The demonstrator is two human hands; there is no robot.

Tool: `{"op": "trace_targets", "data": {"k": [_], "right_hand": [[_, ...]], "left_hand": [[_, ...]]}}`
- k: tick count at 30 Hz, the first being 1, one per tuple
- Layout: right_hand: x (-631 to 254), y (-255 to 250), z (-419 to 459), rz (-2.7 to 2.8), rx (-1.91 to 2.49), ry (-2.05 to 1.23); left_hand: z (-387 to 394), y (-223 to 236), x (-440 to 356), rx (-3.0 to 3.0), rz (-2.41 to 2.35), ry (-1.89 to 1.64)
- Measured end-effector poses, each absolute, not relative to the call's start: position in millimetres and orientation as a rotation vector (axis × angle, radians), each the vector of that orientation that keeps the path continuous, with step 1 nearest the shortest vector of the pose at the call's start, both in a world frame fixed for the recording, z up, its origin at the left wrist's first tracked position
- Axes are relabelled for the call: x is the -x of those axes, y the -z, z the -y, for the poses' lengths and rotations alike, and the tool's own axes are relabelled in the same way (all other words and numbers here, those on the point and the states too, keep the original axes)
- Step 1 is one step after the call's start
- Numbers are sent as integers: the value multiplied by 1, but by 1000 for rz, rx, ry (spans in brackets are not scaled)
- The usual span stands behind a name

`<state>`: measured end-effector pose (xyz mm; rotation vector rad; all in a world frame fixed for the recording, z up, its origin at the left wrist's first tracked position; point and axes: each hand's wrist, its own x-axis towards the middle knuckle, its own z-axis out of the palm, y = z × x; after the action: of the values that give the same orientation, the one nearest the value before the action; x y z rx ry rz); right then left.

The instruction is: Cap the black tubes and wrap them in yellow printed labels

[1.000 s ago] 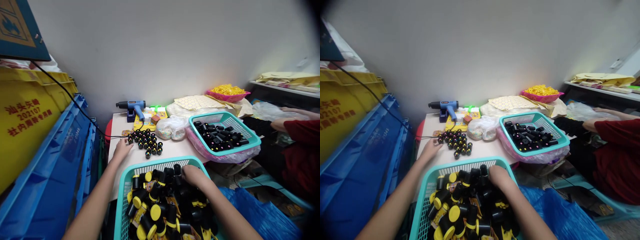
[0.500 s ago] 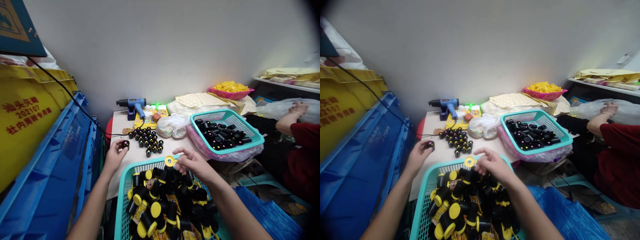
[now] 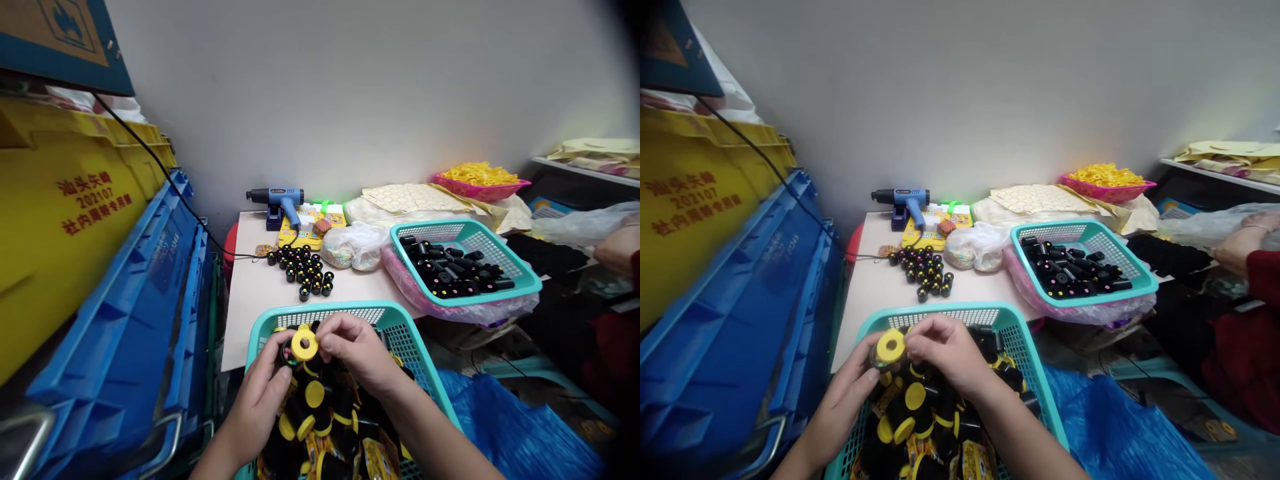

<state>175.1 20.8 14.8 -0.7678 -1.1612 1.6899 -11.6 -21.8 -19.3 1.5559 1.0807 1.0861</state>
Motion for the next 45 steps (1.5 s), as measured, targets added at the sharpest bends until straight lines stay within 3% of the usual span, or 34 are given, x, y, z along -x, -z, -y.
{"op": "trace_targets", "data": {"k": [18,25,34,41,45], "right_hand": [[-168,-5,-14,1150,833,-1727],[-163,1,-14,1229,618,-1996],[-149,-2,-3,917,635,-2012],[-165,10,-15,893,377,-2385],[-167,20,-20,992,394,-2359]], "left_hand": [[20,9,-6,-1935,-1092,-1163],[21,22,-6,-2338,-1077,-1323],[20,21,-16,-2121,-870,-1446],[18,13,-1,-1964,-755,-1417],[15,20,4,-2055,-718,-1360]]}}
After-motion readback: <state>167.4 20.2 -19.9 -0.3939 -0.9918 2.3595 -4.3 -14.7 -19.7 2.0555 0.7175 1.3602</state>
